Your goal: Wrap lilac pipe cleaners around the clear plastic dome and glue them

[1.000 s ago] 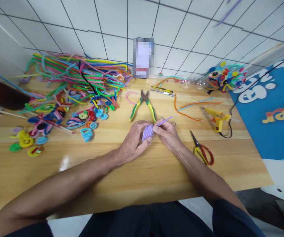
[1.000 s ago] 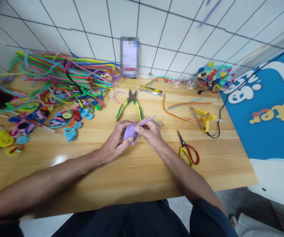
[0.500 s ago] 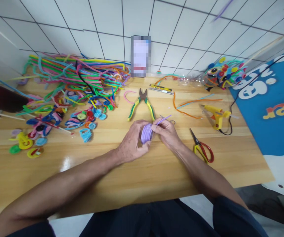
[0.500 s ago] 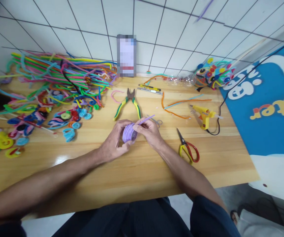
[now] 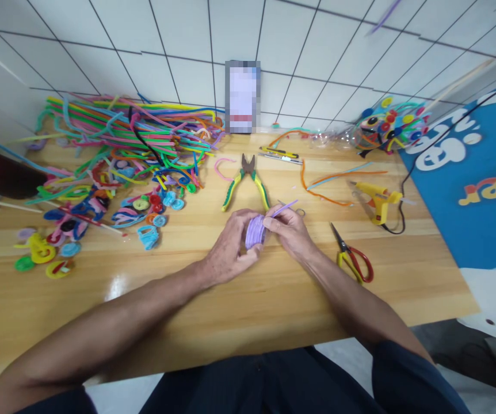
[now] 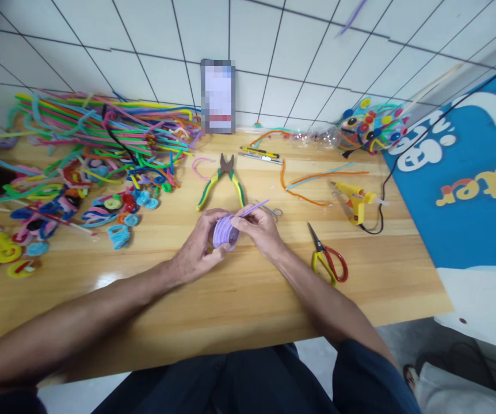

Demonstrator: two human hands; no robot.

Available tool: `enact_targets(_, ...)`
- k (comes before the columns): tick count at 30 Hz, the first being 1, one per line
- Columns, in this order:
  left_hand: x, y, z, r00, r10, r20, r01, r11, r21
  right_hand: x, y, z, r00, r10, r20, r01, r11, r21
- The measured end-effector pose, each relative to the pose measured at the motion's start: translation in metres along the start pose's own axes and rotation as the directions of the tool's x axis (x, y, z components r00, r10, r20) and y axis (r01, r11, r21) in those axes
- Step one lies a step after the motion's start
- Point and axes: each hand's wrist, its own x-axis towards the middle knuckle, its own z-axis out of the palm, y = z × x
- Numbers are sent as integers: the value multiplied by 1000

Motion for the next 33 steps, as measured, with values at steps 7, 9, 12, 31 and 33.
enact_targets(7,0,3,0,999,11,30,-11,1000,24,0,0,-1,1000,-10,4,10,1000,-19)
enact_targets(9,-1,4,0,999,7,33,-8,999,34,1,0,-1,1000,-11,7,11,1000,-16)
enact_targets(12,-1,4,0,999,3,37,-4,999,42,1,1,-1,1000,-14,7,14,1000,-5)
enact_targets(31,1,10,-2,988,-154,-8,151,979,-140,-3,-1,3,997,-65,52,68,996,-59)
enact_targets(33,0,9,-2,989,-149,-15,145,979,-144,-2,-1,3,996,-70,52,73,996,-53)
